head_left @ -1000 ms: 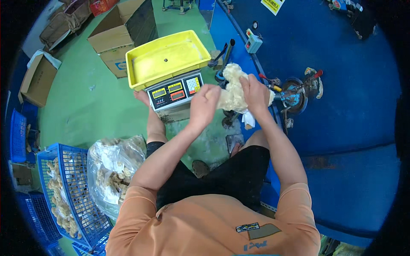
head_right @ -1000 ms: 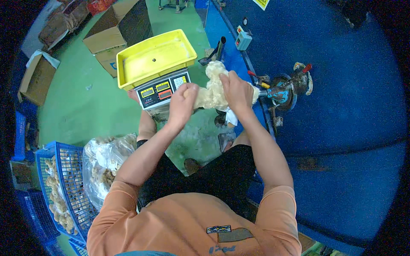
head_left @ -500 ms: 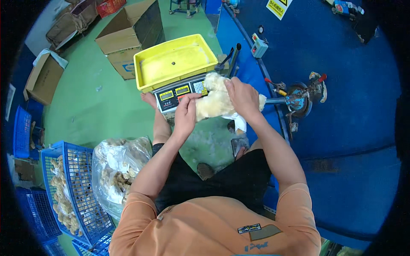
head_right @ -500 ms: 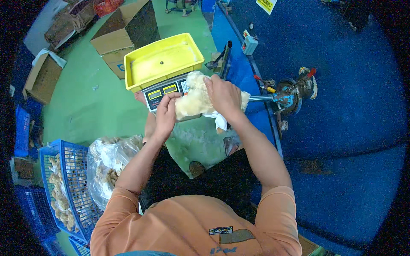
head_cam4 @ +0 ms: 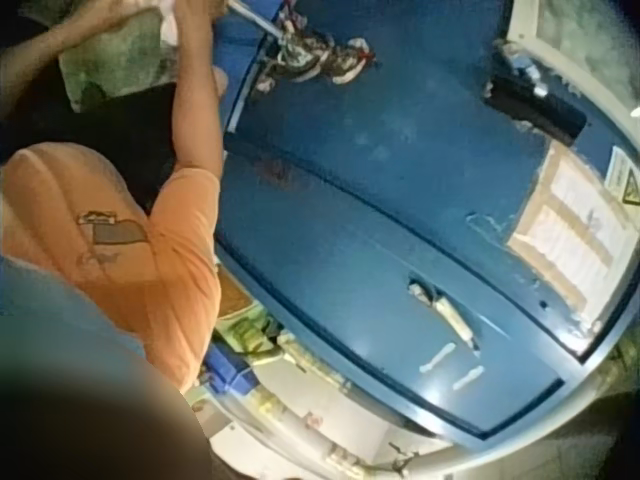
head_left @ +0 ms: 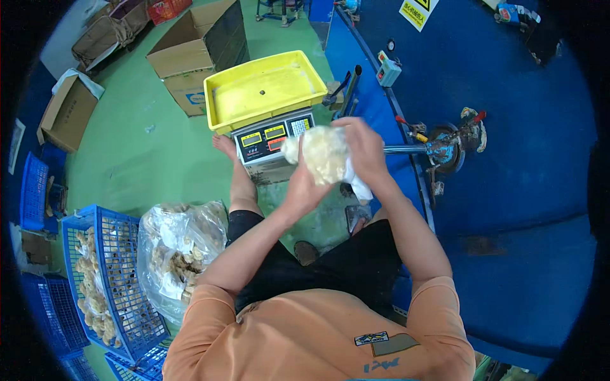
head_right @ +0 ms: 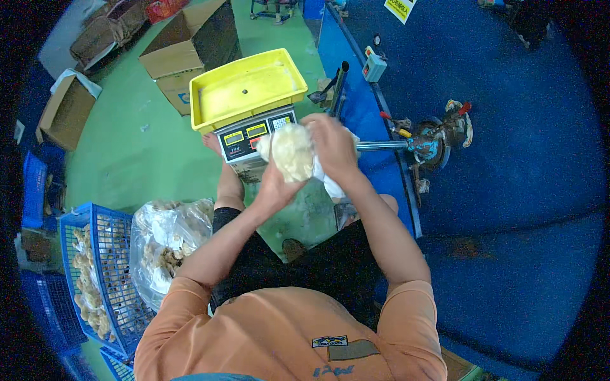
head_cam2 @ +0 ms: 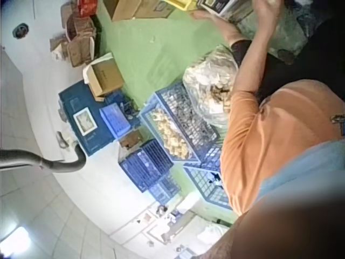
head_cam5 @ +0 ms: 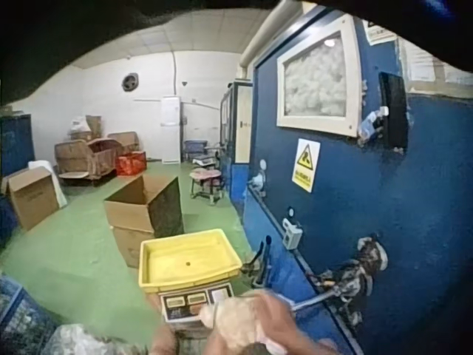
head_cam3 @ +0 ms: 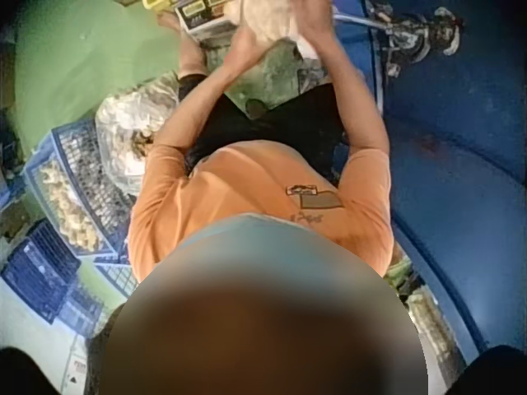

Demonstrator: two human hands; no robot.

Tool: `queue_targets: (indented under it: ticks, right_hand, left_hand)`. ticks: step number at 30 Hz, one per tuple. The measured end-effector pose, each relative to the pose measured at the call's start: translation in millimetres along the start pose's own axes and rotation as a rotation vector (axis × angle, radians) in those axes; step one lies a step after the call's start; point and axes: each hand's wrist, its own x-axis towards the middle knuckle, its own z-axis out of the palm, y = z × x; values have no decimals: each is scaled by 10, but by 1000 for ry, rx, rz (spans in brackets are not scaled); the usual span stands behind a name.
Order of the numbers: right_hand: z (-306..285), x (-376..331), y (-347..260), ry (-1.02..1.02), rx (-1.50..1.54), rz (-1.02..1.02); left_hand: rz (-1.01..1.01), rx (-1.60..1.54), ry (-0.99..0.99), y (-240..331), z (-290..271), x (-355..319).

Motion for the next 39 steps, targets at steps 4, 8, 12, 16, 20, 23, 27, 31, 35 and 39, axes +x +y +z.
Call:
queue_targets:
  ticks: [4,8,12,16,20,23,27,31,35,39]
  right_hand:
    - [-470,-492,150,300,-42,319]
    - [-281,-972,395,125,-122,337]
    - [-229,-887,376,110,-244,72]
    - [-259,-624,144,110,-283,37]
    - [-331,-563,-78,59,-201,152]
    - [-415,-553,-36,-62,-125,257]
    - [-419,-470,-85,-55,-116,286]
    - [-271,-267,-142,-46,-195,232]
    - [-66,-137,-176,-176,-476,203]
    - [-243,126,-188,-238,-583,375]
  left_hand:
    - [-9,-71,40,134,-168,127]
    - [-62,-122,-75,232,-188,213]
    - [-158,-78,-194,126,-281,147]
    - [-153,126,-185,167,-438,261]
    - [78,536,71,428,-541,400]
    - [-69,334,-153,360,-432,170]
    - [-53,246,-126,346,-492,272]
    - [-114,157,-147,378,-593,300]
    - [-506,-277,-212,-1,-543,76]
    - [-729,-1009,-259,-43,-481,19]
